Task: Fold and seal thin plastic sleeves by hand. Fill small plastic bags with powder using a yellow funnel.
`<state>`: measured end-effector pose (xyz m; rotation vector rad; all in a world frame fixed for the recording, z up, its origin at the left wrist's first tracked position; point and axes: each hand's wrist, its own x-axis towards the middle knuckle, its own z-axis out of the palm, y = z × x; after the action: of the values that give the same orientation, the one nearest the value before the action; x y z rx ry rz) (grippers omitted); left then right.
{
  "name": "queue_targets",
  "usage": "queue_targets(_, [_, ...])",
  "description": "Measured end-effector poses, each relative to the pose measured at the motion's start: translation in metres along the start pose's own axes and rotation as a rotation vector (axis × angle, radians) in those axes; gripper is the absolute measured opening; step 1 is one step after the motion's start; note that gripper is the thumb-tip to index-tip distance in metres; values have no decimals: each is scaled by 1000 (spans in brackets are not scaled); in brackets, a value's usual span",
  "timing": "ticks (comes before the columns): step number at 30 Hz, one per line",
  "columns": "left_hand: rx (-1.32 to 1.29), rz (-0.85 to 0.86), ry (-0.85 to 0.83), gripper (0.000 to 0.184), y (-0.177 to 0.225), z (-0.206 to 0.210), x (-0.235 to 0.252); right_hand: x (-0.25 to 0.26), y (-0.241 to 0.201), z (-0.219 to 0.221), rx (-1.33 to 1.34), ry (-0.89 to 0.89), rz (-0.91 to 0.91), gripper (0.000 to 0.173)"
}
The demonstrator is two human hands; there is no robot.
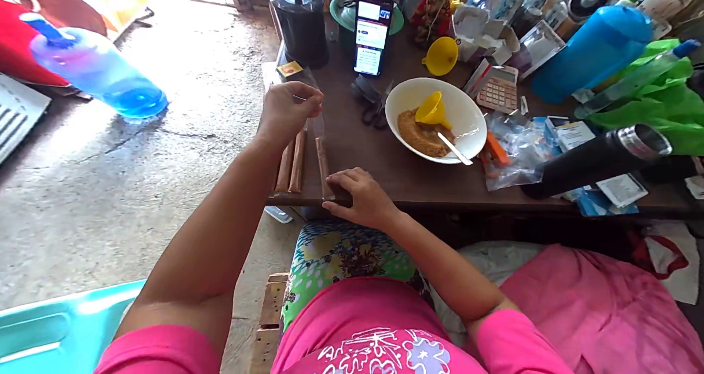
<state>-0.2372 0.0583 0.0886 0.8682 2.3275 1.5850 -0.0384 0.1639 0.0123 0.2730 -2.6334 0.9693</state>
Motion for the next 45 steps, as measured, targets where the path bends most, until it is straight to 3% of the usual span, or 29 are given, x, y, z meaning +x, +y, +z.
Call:
queue_targets(15, [161,-10,10,24,-31,-18,17,22,2,29,-102,44,-90,34])
queue_targets(24, [123,-20,19,26,-34,-23,19,28,-8,35,58,30,-99,36])
queue_targets(30, [125,-33,19,28,-39,-27,15,29,-7,41,77,83,-121,27])
queue_targets(34, [134,-43,60,43,-43,-32,13,31,-8,41,69,70,-110,24])
queue_targets(37, [193,-18,91,46,-42,-38,5,31,-8,42,56,80,-107,23])
queue_targets(41, [253,21,56,36,-47,-49,-18,31,-6,42,42,88,-117,23])
queue_targets(45, [276,43,52,32,-67,-61,-47,29,-6,42,48,123,-69,34])
